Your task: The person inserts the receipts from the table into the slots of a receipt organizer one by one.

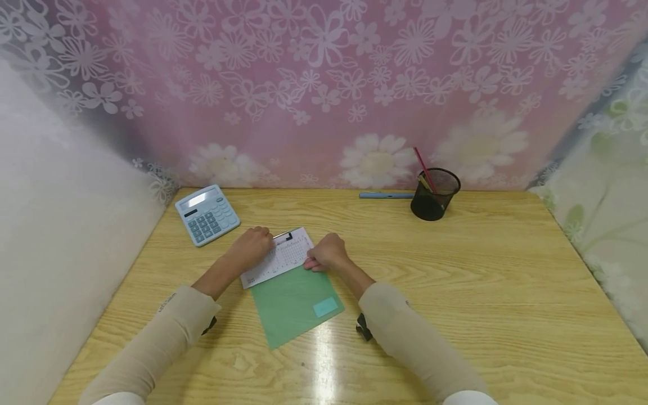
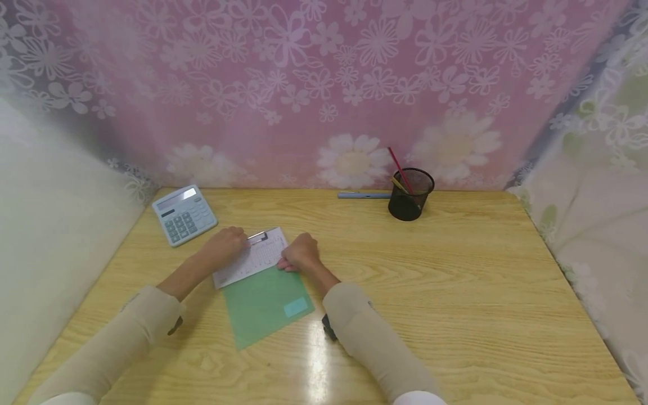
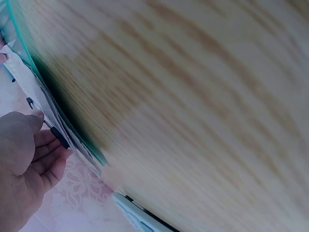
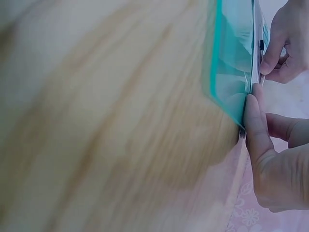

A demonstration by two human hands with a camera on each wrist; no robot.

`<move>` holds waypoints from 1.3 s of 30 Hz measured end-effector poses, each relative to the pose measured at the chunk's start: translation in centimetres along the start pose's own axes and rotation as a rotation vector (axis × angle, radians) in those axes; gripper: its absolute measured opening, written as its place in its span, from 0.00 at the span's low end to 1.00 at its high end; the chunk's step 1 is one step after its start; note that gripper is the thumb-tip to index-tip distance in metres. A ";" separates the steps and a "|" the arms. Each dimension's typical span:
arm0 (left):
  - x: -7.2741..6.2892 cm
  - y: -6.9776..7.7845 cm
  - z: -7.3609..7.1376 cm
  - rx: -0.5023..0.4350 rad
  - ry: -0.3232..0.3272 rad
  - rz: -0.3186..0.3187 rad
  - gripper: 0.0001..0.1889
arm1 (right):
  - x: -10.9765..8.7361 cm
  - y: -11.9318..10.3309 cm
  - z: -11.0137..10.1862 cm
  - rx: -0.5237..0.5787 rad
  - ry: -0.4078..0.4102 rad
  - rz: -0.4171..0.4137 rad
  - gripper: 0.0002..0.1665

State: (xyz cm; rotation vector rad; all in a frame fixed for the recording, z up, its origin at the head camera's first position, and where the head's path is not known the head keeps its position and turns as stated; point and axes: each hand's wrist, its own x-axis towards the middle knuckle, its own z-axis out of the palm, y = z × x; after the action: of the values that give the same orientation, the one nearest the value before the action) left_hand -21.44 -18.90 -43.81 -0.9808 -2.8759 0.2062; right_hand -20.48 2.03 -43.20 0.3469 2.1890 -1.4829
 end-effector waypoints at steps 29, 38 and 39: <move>0.1 0.3 0.5 0.028 0.028 -0.067 0.13 | 0.3 0.0 -0.9 -0.243 0.040 -0.094 0.10; 1.0 0.5 -0.1 0.019 -0.013 -0.082 0.16 | -2.6 1.0 -3.9 -0.322 0.046 -0.217 0.08; 1.3 0.5 -0.2 0.023 -0.013 -0.084 0.16 | -3.0 1.2 -4.3 -0.321 0.038 -0.234 0.09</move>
State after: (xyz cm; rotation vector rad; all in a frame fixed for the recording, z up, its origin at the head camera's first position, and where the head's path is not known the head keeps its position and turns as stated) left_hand -22.12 -17.73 -43.66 -0.8556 -2.9121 0.2384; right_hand -18.41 6.66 -41.34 0.0104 2.5175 -1.2126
